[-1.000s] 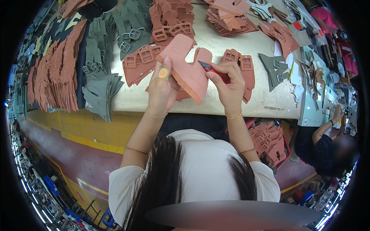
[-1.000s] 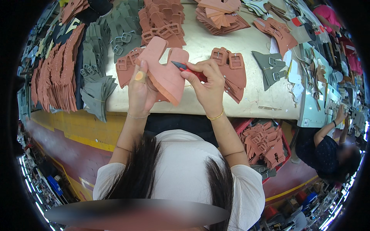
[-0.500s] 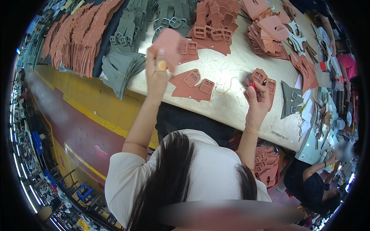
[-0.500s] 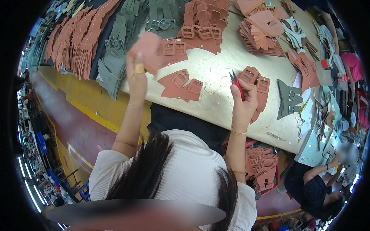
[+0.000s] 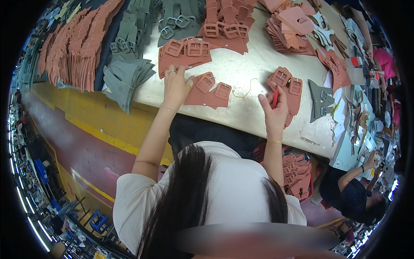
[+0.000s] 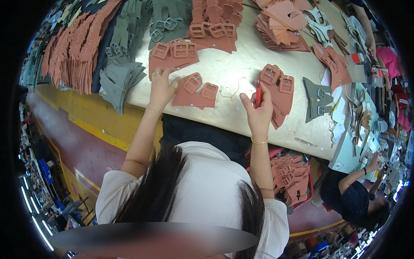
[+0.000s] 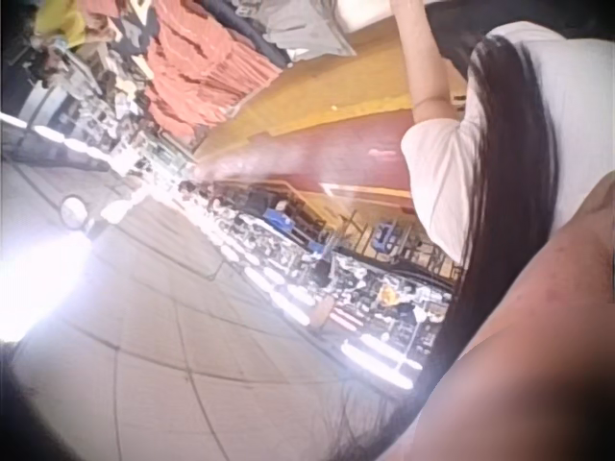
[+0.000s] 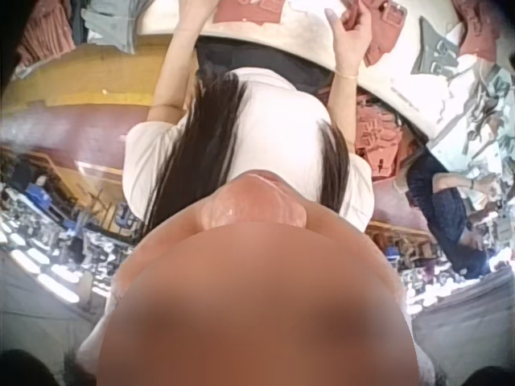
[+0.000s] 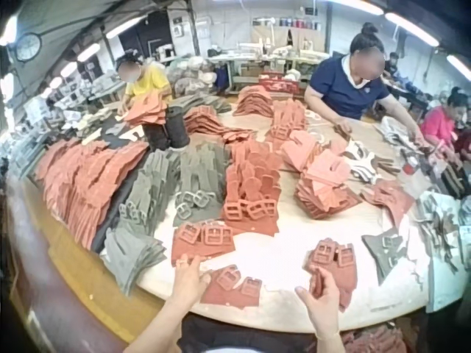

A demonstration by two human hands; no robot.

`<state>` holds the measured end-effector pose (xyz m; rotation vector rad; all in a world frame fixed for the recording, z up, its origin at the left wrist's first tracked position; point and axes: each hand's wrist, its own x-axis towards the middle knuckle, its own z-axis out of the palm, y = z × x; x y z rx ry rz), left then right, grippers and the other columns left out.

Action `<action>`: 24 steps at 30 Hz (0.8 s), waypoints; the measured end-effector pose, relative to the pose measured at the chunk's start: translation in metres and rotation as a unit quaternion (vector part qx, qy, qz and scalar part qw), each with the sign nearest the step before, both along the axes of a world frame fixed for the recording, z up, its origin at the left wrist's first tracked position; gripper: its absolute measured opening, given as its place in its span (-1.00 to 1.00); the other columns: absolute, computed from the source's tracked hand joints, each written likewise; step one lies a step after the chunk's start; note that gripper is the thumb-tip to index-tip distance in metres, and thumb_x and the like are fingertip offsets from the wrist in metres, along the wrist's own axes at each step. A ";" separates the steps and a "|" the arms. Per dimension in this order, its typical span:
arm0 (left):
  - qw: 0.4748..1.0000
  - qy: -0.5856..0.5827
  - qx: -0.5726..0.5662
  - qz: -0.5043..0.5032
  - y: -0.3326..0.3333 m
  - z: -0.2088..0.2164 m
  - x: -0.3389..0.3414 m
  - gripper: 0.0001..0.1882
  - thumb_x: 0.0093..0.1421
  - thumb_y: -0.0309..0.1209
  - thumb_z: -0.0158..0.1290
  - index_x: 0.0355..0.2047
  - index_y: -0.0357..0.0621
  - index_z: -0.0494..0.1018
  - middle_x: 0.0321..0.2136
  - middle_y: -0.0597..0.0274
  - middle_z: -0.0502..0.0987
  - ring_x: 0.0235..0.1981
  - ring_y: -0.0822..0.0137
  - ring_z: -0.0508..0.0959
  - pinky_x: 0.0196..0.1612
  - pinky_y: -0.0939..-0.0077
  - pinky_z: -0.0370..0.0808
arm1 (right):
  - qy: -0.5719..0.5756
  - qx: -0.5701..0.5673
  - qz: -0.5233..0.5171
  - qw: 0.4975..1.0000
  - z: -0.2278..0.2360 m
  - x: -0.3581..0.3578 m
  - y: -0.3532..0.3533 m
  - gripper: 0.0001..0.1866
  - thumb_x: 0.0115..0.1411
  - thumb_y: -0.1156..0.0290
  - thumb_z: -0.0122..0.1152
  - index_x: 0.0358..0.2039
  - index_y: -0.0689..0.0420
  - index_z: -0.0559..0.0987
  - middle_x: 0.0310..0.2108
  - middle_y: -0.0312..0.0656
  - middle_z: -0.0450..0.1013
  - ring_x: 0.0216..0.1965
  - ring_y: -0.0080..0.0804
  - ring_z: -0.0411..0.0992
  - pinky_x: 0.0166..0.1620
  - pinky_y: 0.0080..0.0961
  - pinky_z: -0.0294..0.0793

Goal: The person repeatedly picks up reddish-brown leather pieces with metal buckles and uses a small red-handled knife to trim edges and remove excess material. Trimmed pieces are placed into a growing stack on the table.

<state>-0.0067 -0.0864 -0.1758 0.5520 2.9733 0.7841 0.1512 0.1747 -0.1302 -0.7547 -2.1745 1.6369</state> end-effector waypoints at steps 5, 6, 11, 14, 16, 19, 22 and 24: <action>0.995 -0.078 0.033 -0.044 0.016 -0.002 0.024 -0.48 -0.04 -0.33 0.30 -0.08 -0.25 0.42 -0.24 -0.11 0.46 -0.16 -0.05 0.46 -0.09 0.17 0.40 | -0.052 0.104 0.017 0.993 -0.013 0.003 -0.001 -0.50 0.12 0.24 0.34 0.01 0.19 0.44 -0.69 -0.33 0.15 -0.62 -0.59 0.12 -0.51 -0.59 0.17; 0.995 -0.089 0.000 -0.039 0.020 -0.004 0.028 -0.48 -0.05 -0.33 0.31 -0.09 -0.27 0.42 -0.29 -0.09 0.48 -0.20 -0.04 0.48 -0.11 0.18 0.41 | -0.028 0.110 0.028 0.993 -0.013 0.002 -0.001 -0.49 0.11 0.22 0.35 0.01 0.18 0.44 -0.73 -0.31 0.12 -0.65 -0.56 0.10 -0.53 -0.56 0.17; 0.963 -0.244 0.108 -0.040 0.024 -0.004 0.029 -0.43 -0.01 -0.35 0.27 -0.01 -0.35 0.38 -0.17 -0.18 0.51 -0.11 0.00 0.52 -0.02 0.25 0.43 | -0.011 0.144 0.027 0.989 -0.011 0.002 -0.007 -0.48 0.12 0.22 0.32 0.02 0.22 0.42 -0.58 -0.17 0.27 -0.58 -0.43 0.21 -0.46 -0.48 0.28; 0.963 -0.236 0.103 -0.084 0.025 0.002 0.025 -0.40 0.07 -0.37 0.22 0.11 -0.32 0.32 0.02 -0.11 0.47 0.04 0.18 0.49 0.10 0.40 0.38 | -0.018 0.199 0.044 0.979 -0.013 -0.003 -0.007 -0.74 0.21 0.32 0.16 -0.22 0.26 0.53 -0.52 -0.02 0.41 -0.50 -0.21 0.40 -0.38 -0.36 0.36; 0.879 -0.339 0.318 -0.105 0.027 0.003 0.023 -0.42 0.15 -0.39 0.17 0.16 -0.29 0.29 0.06 0.10 0.45 0.06 0.34 0.44 0.12 0.48 0.35 | -0.082 0.159 0.068 0.982 -0.017 -0.004 -0.010 -0.73 0.24 0.25 0.15 -0.37 0.24 0.54 -0.67 -0.07 0.35 -0.64 -0.28 0.30 -0.48 -0.38 0.31; 0.830 -0.402 0.371 -0.110 0.026 -0.008 0.017 -0.43 0.20 -0.42 0.14 0.19 -0.31 0.26 0.07 0.21 0.42 0.08 0.44 0.39 0.13 0.54 0.33 | -0.053 0.045 0.065 0.995 -0.030 -0.011 -0.022 -0.74 0.29 0.26 0.08 -0.23 0.24 0.47 -0.63 -0.12 0.38 -0.61 -0.40 0.34 -0.48 -0.42 0.35; 0.808 -0.441 0.379 -0.095 0.021 -0.028 0.010 -0.43 0.19 -0.45 0.14 0.19 -0.32 0.26 0.00 0.20 0.47 -0.02 0.49 0.45 0.03 0.61 0.39 | 0.011 -0.046 0.096 0.994 -0.043 -0.019 -0.041 -0.69 0.32 0.31 0.01 -0.04 0.26 0.34 -0.54 -0.17 0.42 -0.55 -0.41 0.43 -0.45 -0.47 0.41; 0.822 -0.464 0.319 -0.085 0.015 -0.041 0.003 -0.43 0.19 -0.45 0.14 0.19 -0.31 0.27 -0.05 0.22 0.51 -0.09 0.51 0.48 -0.03 0.63 0.42 | 0.032 -0.054 0.112 0.992 -0.049 -0.023 -0.053 -0.76 0.32 0.38 0.04 -0.12 0.26 0.32 -0.49 -0.20 0.38 -0.52 -0.49 0.38 -0.43 -0.56 0.38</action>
